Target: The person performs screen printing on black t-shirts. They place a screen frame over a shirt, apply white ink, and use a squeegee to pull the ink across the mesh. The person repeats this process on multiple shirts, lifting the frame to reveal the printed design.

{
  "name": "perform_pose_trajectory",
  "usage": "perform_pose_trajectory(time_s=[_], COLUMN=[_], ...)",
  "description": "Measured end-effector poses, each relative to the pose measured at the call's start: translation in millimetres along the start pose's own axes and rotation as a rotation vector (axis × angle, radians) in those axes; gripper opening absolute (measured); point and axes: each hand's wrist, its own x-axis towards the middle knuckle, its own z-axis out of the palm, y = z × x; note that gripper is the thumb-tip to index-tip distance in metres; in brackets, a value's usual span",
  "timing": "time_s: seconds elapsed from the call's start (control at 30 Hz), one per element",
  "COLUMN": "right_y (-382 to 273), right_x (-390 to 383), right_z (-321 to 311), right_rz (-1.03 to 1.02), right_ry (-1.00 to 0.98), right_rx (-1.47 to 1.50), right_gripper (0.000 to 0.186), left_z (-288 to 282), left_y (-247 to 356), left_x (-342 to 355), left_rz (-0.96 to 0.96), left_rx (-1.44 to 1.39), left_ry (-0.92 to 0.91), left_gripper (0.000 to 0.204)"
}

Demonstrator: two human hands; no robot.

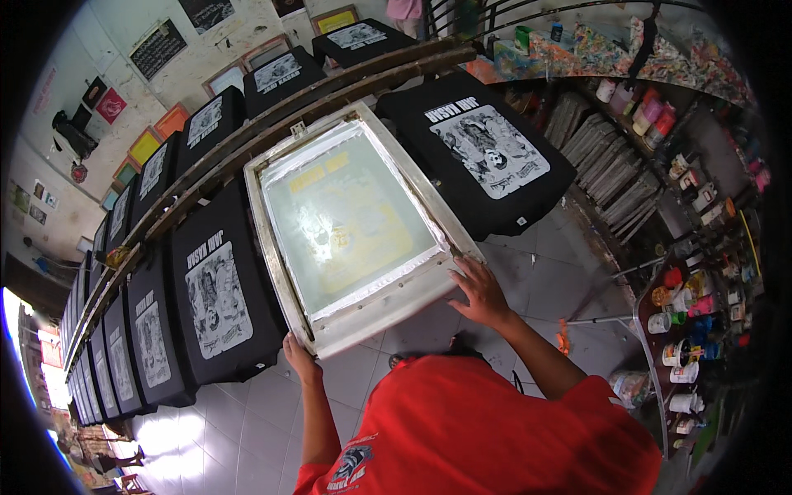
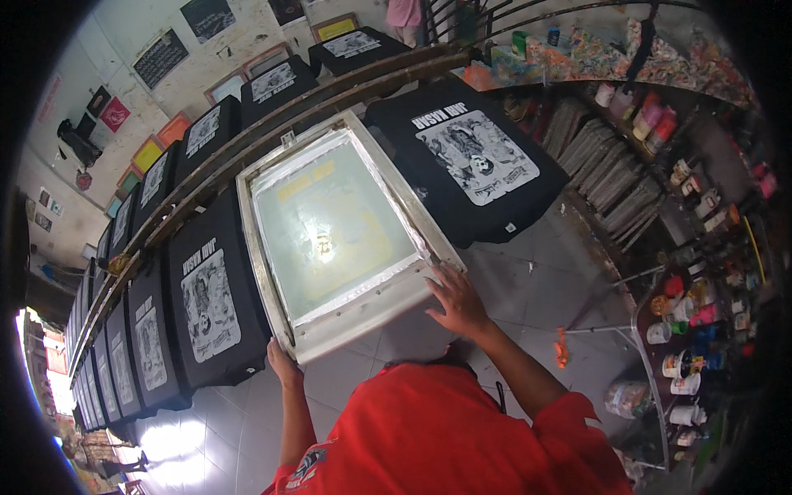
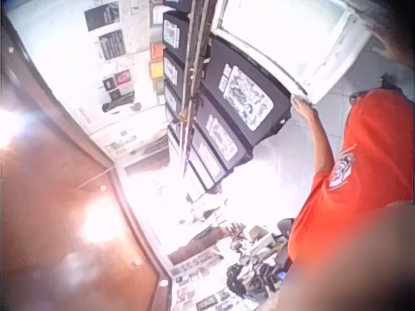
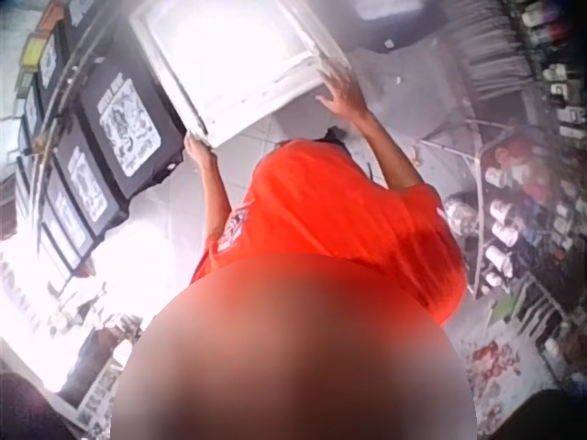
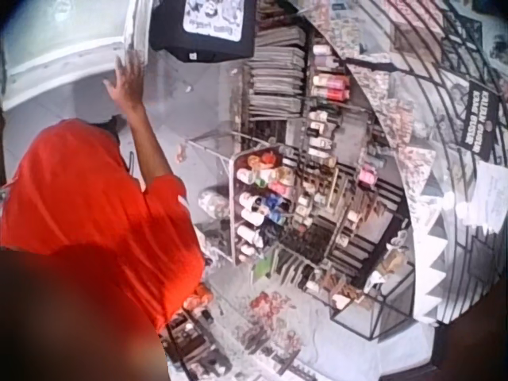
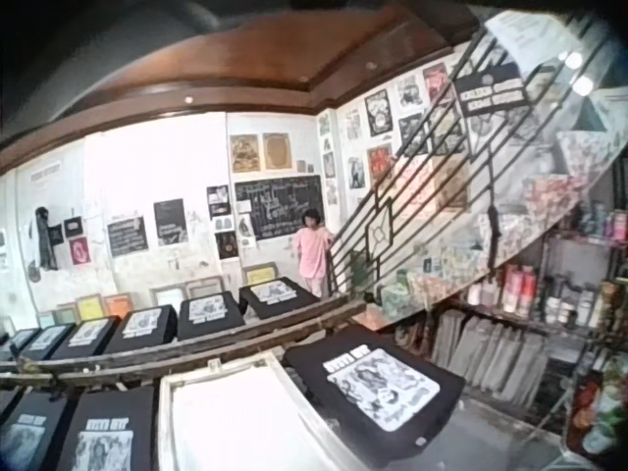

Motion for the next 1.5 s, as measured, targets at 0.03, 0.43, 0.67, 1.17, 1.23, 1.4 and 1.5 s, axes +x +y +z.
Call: perform_pose_trajectory(time_s=[0.03, 0.43, 0.67, 1.17, 1.23, 1.4, 1.5], right_y=[1.2, 23.7, 14.8, 19.0, 18.0, 22.0, 21.0], right_x=[3.5, 38.2, 70.8, 116.5, 124.1, 144.2, 153.8], right_z=[-0.5, 1.8, -23.5, -27.5, -26.8, -23.7, -25.2], right_rz=[-0.024, -0.272, -0.213, -0.088, -0.072, 0.000, -0.006], right_ry=[-0.014, -0.130, -0.248, -0.381, -0.394, -0.457, -0.514], right_rx=[-0.013, 0.105, 0.137, 0.174, 0.179, 0.252, 0.255], right_gripper=[0.059, 0.048, 0.042, 0.040, 0.040, 0.038, 0.037], left_z=[0.3, 5.7, 7.8, 9.8, 10.3, 21.7, 15.5], left_y=[0.0, -2.5, -1.4, -9.3, -5.7, 30.7, 45.4], left_x=[-1.8, -2.0, -5.7, 0.3, -2.6, -18.8, -23.8], left_rz=[-0.001, 0.098, 0.045, 0.032, 0.015, -0.089, 0.111], left_rx=[0.020, 0.032, 0.005, 0.018, 0.032, 0.153, 0.467], left_ry=[0.011, 0.115, 0.119, 0.142, 0.151, 0.115, 0.114], left_gripper=[0.033, 0.022, 0.022, 0.025, 0.025, 0.026, 0.036])
